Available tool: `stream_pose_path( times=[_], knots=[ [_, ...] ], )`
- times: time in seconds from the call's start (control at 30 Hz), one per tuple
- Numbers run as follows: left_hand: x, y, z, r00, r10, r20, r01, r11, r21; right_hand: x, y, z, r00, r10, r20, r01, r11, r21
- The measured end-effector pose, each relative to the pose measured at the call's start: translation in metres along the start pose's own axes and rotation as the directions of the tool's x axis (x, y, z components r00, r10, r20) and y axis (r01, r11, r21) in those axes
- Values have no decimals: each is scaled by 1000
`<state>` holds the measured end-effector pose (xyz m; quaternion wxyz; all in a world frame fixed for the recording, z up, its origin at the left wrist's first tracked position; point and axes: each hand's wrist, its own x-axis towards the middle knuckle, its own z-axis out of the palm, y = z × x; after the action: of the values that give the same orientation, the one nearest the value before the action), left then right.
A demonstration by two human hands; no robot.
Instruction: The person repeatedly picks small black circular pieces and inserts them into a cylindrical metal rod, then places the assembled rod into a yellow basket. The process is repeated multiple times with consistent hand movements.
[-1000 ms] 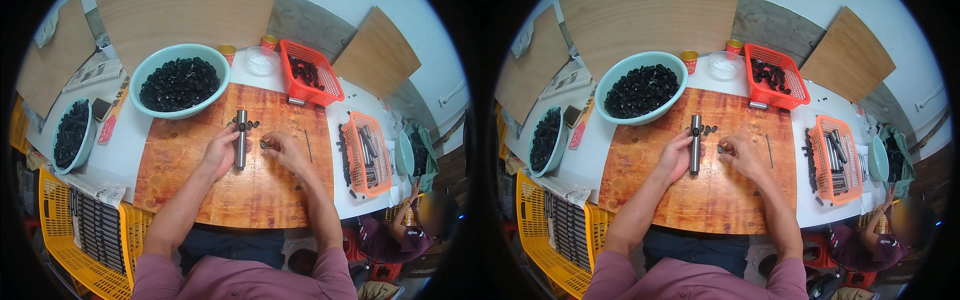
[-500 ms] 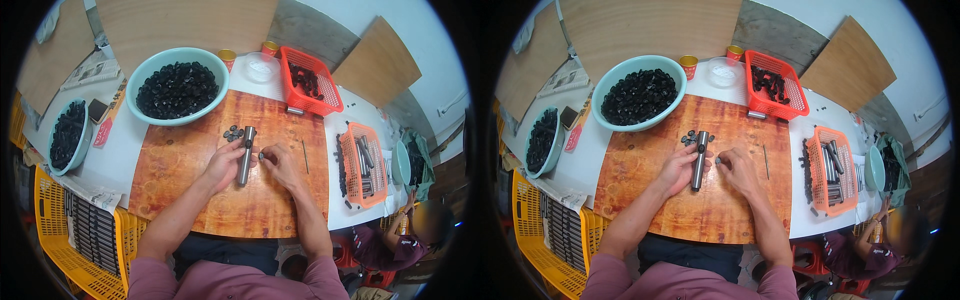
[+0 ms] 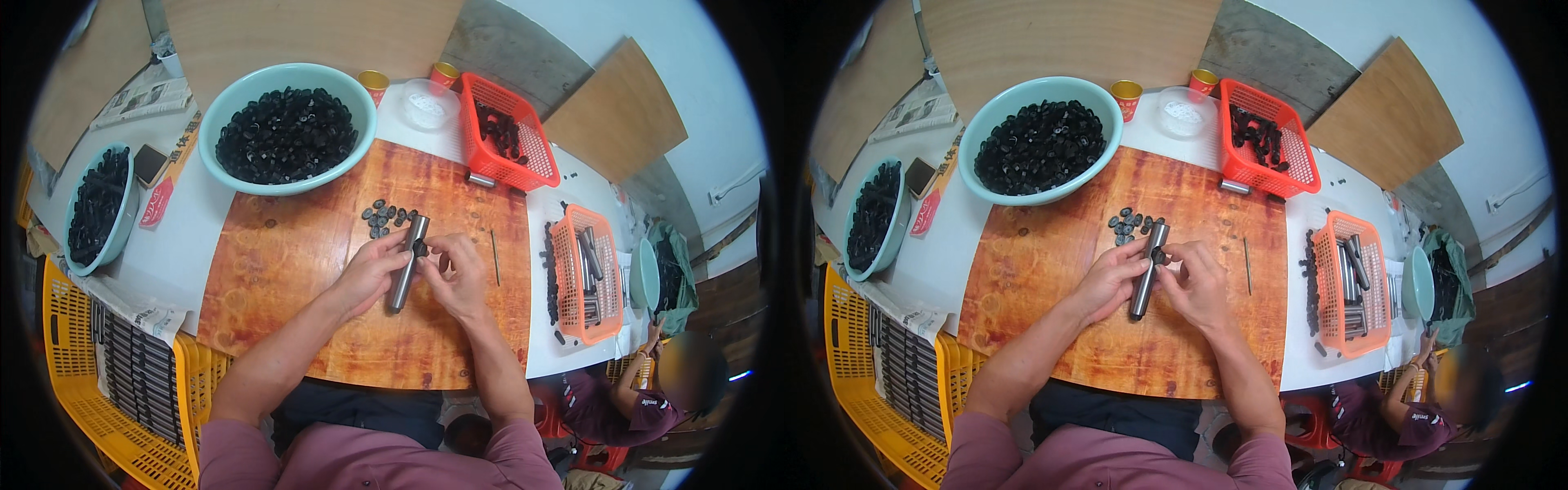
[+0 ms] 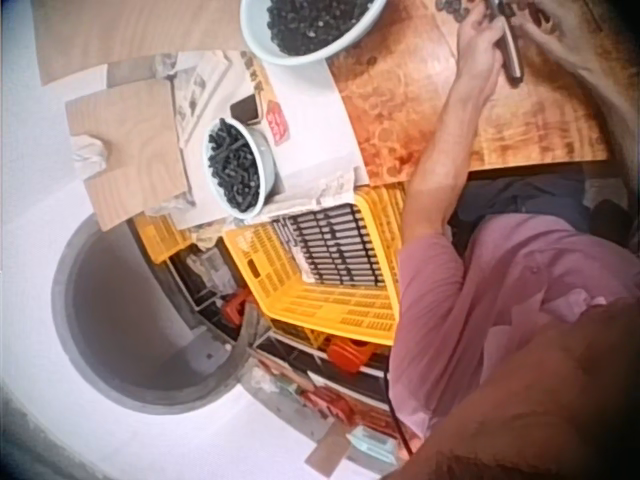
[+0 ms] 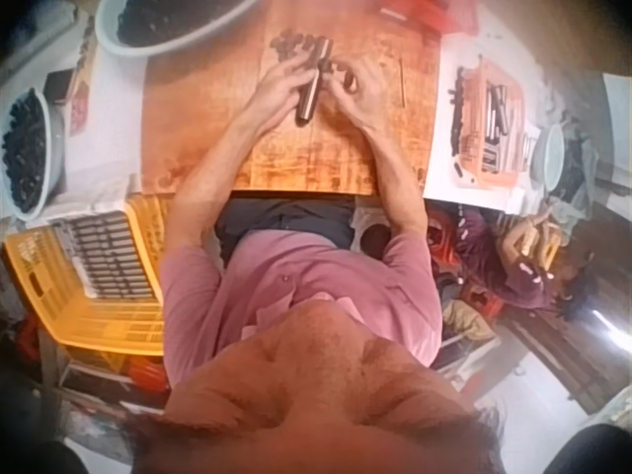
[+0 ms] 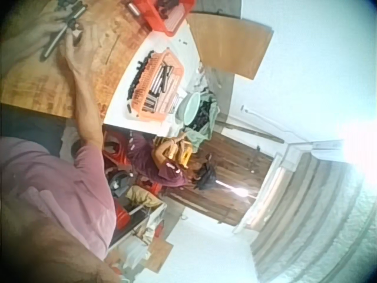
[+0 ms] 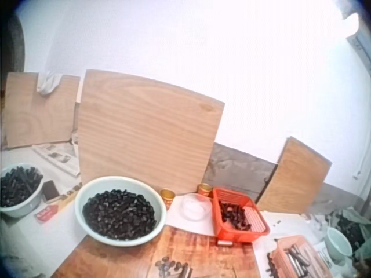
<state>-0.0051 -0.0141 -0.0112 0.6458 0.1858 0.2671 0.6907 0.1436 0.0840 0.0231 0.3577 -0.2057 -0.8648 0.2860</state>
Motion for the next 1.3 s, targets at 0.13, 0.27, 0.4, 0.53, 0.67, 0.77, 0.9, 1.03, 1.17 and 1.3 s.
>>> stream_pose_path(
  times=[0.13,0.27,0.4,0.53,0.67,0.77,0.9,1.03,1.17,1.3],
  knots=[
    [-1,3,1,1000,-16,5,16,1000,18,1,2,3,995,-95,-24,94,995,-42],
    [0,1,0,1000,-22,19,21,999,46,0,5,3,985,-172,-28,169,980,-101],
    [-1,-2,0,1000,-14,-5,14,998,54,-2,4,2,971,-239,-11,232,954,-189],
    [-1,-2,2,999,-21,-28,22,999,48,-6,4,6,956,-294,-8,284,930,-233],
    [-3,0,0,995,-37,-88,47,992,115,-5,-7,10,973,-211,-95,204,976,-79],
    [-6,2,-3,997,-59,-54,64,995,83,-6,-1,7,991,68,-119,-53,990,129],
    [-3,1,0,992,-117,-46,122,987,108,-10,11,13,942,334,34,-302,797,523],
    [-4,3,2,989,-138,-47,143,984,107,-7,1,11,900,406,156,-401,635,661],
    [-6,4,2,988,-152,-33,155,977,149,-5,5,9,876,428,223,-458,591,665],
    [-7,4,3,982,-181,-46,186,962,200,-6,6,8,858,441,264,-493,561,664]
  ],
)
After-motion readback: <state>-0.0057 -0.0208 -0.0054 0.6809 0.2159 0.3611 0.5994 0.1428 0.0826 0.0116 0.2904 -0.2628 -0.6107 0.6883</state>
